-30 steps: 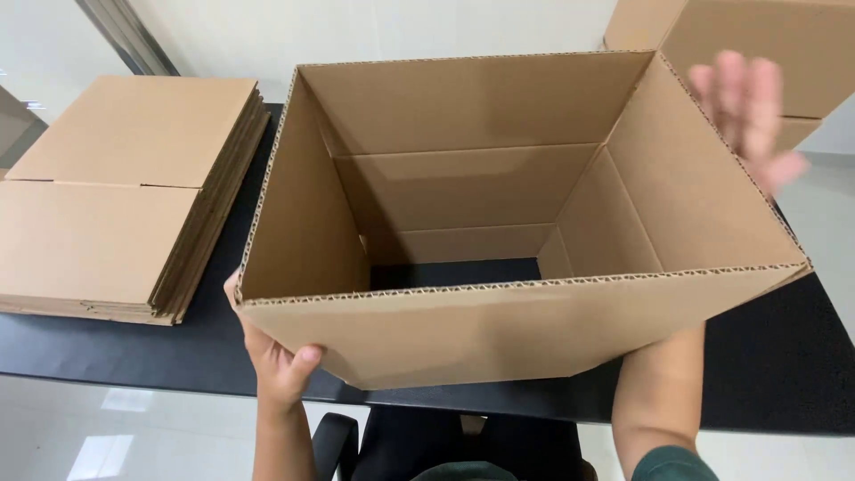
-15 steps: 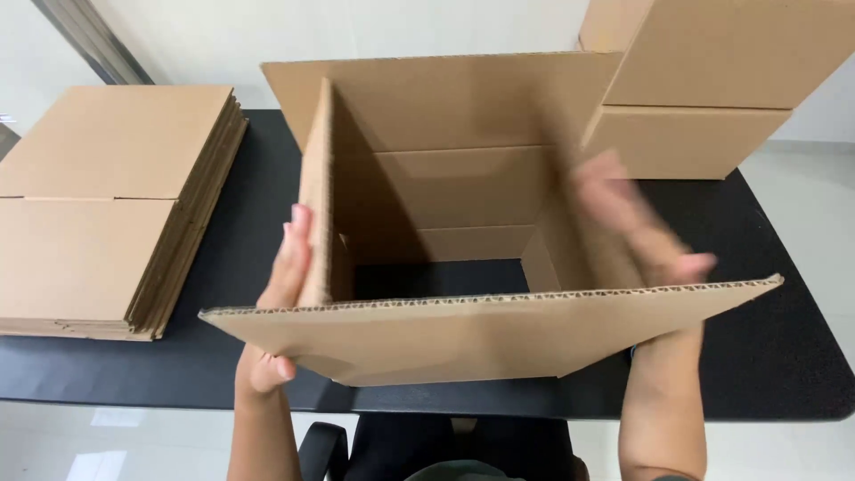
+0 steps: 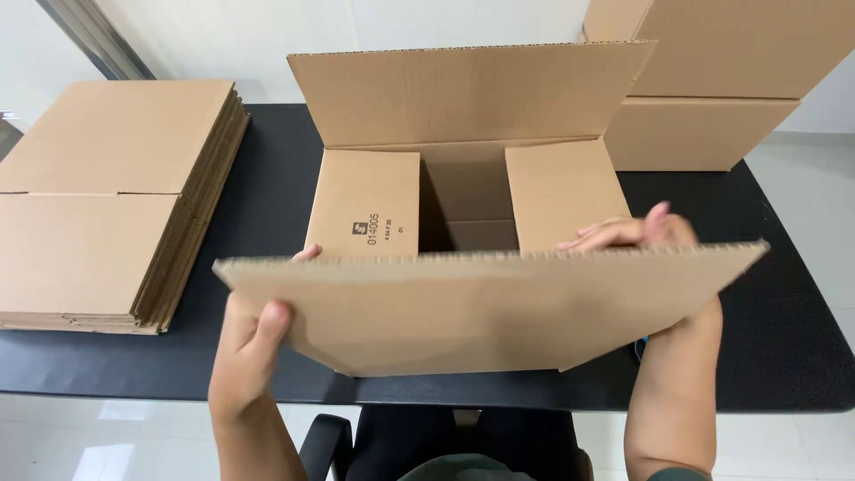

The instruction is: The person applies adhesive tape to the seams of several cardboard boxes using a tape dispenser and scissors, then stacks the finished boxes.

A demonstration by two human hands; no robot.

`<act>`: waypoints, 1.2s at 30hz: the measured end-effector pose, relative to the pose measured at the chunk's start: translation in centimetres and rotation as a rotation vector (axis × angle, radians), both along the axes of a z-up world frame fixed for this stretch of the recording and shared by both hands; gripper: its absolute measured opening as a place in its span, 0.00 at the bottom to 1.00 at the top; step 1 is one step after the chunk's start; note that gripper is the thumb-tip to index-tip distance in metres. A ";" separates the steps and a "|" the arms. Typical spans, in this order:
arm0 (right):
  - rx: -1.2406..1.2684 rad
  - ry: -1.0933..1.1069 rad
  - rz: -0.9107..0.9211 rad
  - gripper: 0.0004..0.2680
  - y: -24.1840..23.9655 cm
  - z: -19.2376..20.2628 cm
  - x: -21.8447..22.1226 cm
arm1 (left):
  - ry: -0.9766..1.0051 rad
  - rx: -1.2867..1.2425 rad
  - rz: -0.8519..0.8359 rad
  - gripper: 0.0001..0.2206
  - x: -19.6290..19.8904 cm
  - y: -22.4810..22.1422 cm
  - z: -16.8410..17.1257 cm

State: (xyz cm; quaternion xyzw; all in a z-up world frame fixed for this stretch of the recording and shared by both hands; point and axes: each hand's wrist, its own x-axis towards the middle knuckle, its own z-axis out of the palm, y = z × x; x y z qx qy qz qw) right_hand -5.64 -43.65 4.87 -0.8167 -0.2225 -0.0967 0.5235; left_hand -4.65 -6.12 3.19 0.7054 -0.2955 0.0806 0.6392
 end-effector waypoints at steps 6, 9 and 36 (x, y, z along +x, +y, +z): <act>0.606 0.035 -0.178 0.22 0.6 0.1 0.3 | -0.120 0.069 0.330 0.26 -1.0 -3.4 4.2; 0.971 0.036 -0.293 0.18 1.0 0.3 0.1 | -0.395 0.414 0.470 0.20 -0.5 -3.9 4.1; -0.526 -0.101 -0.063 0.15 -0.1 2.3 0.4 | -0.630 0.978 0.333 0.21 -1.0 -8.8 3.9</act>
